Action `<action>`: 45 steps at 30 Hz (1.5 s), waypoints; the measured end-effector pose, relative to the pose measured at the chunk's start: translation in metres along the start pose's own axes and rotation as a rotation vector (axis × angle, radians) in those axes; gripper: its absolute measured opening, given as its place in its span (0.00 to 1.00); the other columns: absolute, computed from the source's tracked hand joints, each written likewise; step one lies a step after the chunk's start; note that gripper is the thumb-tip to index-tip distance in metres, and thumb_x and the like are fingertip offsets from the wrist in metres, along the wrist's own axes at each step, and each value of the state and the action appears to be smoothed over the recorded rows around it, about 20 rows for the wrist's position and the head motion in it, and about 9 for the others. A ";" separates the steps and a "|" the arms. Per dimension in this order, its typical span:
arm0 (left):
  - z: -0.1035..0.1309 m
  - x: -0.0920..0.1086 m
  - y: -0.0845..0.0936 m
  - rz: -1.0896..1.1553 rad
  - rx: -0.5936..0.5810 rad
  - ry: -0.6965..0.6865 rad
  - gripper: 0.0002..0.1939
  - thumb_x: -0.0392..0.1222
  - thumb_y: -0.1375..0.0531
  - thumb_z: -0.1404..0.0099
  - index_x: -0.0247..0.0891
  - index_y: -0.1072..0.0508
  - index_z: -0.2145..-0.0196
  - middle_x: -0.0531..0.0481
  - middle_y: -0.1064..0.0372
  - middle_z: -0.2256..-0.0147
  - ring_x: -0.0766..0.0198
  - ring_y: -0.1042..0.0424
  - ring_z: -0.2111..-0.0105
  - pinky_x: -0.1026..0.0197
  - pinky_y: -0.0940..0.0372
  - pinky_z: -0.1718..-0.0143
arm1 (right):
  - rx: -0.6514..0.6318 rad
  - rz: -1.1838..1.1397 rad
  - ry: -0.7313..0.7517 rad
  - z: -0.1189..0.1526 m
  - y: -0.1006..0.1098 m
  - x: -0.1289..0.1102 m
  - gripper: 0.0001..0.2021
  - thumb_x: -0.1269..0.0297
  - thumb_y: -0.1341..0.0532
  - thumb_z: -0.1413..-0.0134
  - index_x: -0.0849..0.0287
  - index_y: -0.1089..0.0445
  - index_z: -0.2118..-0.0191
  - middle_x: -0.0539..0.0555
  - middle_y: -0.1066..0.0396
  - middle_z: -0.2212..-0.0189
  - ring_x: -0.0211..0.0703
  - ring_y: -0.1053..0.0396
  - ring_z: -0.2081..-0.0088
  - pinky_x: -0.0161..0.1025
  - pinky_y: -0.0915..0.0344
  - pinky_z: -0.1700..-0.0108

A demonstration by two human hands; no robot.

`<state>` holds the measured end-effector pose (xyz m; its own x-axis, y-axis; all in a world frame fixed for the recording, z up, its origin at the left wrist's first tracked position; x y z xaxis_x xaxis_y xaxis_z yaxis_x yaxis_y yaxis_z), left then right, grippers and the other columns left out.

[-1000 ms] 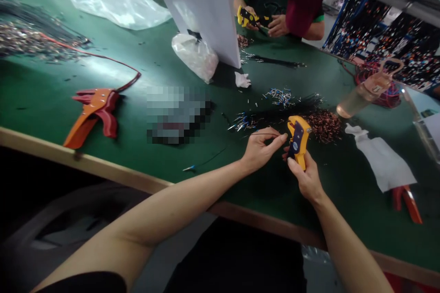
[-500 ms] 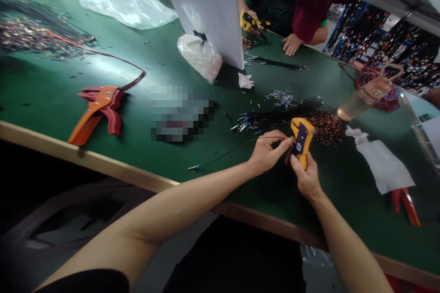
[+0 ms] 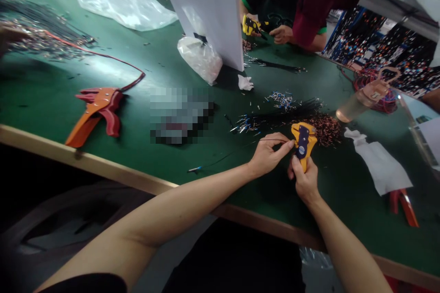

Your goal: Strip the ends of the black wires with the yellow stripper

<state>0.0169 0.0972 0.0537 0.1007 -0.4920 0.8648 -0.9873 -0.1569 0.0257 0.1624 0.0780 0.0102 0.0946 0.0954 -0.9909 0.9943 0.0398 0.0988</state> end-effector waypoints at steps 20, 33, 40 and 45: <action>0.004 -0.021 -0.010 0.048 -0.180 0.193 0.16 0.46 0.40 0.34 0.39 0.21 0.77 0.48 0.23 0.73 0.63 0.25 0.70 0.62 0.31 0.65 | -0.097 -0.052 -0.055 0.001 0.008 -0.005 0.12 0.56 0.31 0.52 0.55 0.24 0.62 0.54 0.21 0.65 0.47 0.25 0.65 0.45 0.28 0.59; -0.002 -0.038 0.002 0.181 -0.175 0.370 0.14 0.51 0.34 0.42 0.38 0.23 0.74 0.50 0.25 0.76 0.65 0.28 0.75 0.63 0.33 0.71 | -0.024 -0.086 -0.081 0.000 0.018 -0.004 0.18 0.54 0.31 0.52 0.56 0.24 0.55 0.56 0.21 0.62 0.51 0.23 0.62 0.51 0.28 0.53; -0.014 -0.020 0.039 -0.079 0.091 0.162 0.10 0.45 0.37 0.38 0.40 0.23 0.75 0.51 0.25 0.74 0.64 0.28 0.71 0.62 0.32 0.67 | -0.056 -0.271 -0.129 0.005 0.012 -0.005 0.17 0.57 0.31 0.51 0.54 0.26 0.54 0.58 0.22 0.54 0.50 0.24 0.58 0.49 0.27 0.55; -0.018 -0.019 0.050 -0.089 0.134 0.176 0.10 0.45 0.38 0.37 0.40 0.23 0.74 0.51 0.25 0.74 0.65 0.27 0.72 0.62 0.32 0.67 | -0.194 -0.353 -0.254 0.010 -0.003 -0.002 0.20 0.56 0.30 0.52 0.56 0.25 0.53 0.58 0.22 0.56 0.49 0.24 0.59 0.48 0.27 0.56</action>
<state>-0.0361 0.1137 0.0476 0.1525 -0.3162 0.9364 -0.9489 -0.3117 0.0493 0.1596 0.0673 0.0107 -0.2142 -0.2028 -0.9555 0.9426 0.2135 -0.2567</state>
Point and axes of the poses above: each hand's wrist, its own z-axis away from the middle knuckle, its own y-axis out of the back of the hand, x = y × z, the point moved 9 cm from there along -z, towards the middle knuckle
